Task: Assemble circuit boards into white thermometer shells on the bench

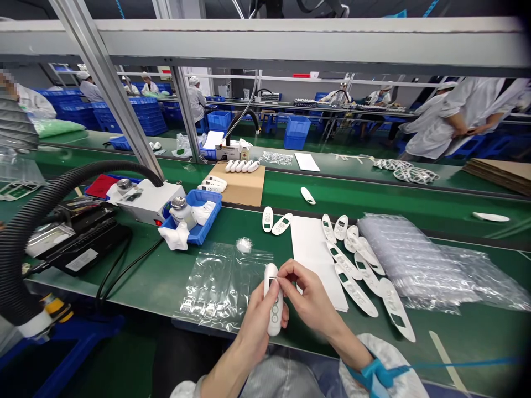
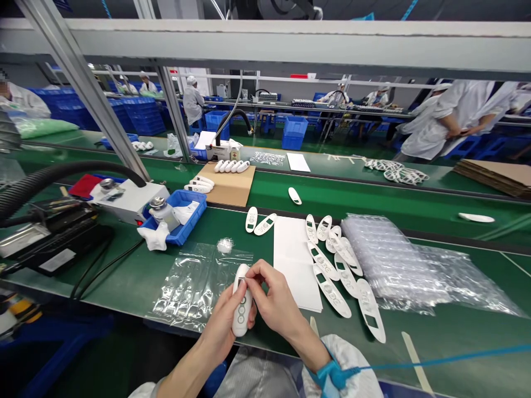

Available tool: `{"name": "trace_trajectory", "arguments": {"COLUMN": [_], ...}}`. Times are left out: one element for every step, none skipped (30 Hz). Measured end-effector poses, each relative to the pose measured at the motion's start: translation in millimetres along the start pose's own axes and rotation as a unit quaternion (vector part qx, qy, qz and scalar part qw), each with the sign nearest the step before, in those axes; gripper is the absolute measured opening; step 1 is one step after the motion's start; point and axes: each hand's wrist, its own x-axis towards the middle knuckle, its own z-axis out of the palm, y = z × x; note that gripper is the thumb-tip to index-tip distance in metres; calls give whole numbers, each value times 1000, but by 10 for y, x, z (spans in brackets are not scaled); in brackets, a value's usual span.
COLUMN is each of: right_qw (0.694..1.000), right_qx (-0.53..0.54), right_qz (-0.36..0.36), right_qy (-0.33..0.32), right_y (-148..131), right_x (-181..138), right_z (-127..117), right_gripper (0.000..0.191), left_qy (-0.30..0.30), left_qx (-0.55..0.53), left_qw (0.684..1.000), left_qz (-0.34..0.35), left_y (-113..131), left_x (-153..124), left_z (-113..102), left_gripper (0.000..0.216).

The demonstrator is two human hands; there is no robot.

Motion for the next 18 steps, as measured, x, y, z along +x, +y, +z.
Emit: {"name": "trace_trajectory", "arguments": {"right_qw": [1000, 1000, 1000, 1000, 999, 998, 996, 995, 995, 996, 996, 996, 996, 994, 992, 990, 987, 985], "right_qx": [-4, -6, 0, 14, 37, 63, 84, 96, 97, 93, 87, 86, 91, 104, 122, 139, 153, 162], "right_qz": [-3, -6, -5, -2, 3, 8, 12, 13, 11, 8, 5, 5, 8, 14, 24, 37, 52, 67], "right_qy": [1, 5, 9, 15, 20, 22, 23, 21, 18, 15, 11, 8, 4, -2, -4, -3, 0, 5], "right_y": [-1, 0, 2, 4, 6, 6, 4, 0, -5, -9, -9, -4, 7, 24, 45, 67, 87, 100], "right_x": [-3, -7, -12, -18, -26, -33, -41, -46, -49, -47, -40, -27, -10, 9, 30, 49, 64, 73], "right_z": [0, 1, 3, 6, 10, 17, 26, 37, 50, 65, 81, 96, 111, 125, 139, 153, 170, 192], "right_gripper": [12, 12, 11, 9, 7, 4, 3, 5, 8, 11, 14, 15, 15, 15, 15, 16, 17, 18], "left_qy": [-7, -11, -11, -9, -3, 7, 19, 31, 40, 47, 53, 55, 55, 55, 54, 52, 54, 68], "left_qx": [8, 20, 34, 50, 64, 76, 83, 88, 92, 97, 102, 108, 112, 113, 114, 113, 110, 102], "left_qw": [1000, 1000, 999, 999, 998, 997, 996, 995, 995, 994, 993, 992, 991, 991, 991, 991, 992, 991], "left_qz": [4, 8, 12, 16, 22, 25, 27, 28, 29, 33, 39, 45, 48, 48, 46, 43, 43, 49], "left_y": [-9, -18, -25, -30, -32, -32, -30, -27, -24, -22, -22, -22, -20, -16, -7, 8, 30, 58], "left_x": [1, 3, 5, 6, 7, 5, 3, 0, -3, -5, -5, -3, 1, 7, 13, 19, 25, 29], "left_z": [-7, -14, -20, -24, -25, -23, -19, -14, -8, -5, -5, -11, -23, -42, -66, -95, -125, -154], "left_gripper": [33, 33, 34, 36, 38, 39, 41, 43, 46, 48, 50, 52, 53, 54, 55, 55, 55, 55]}}
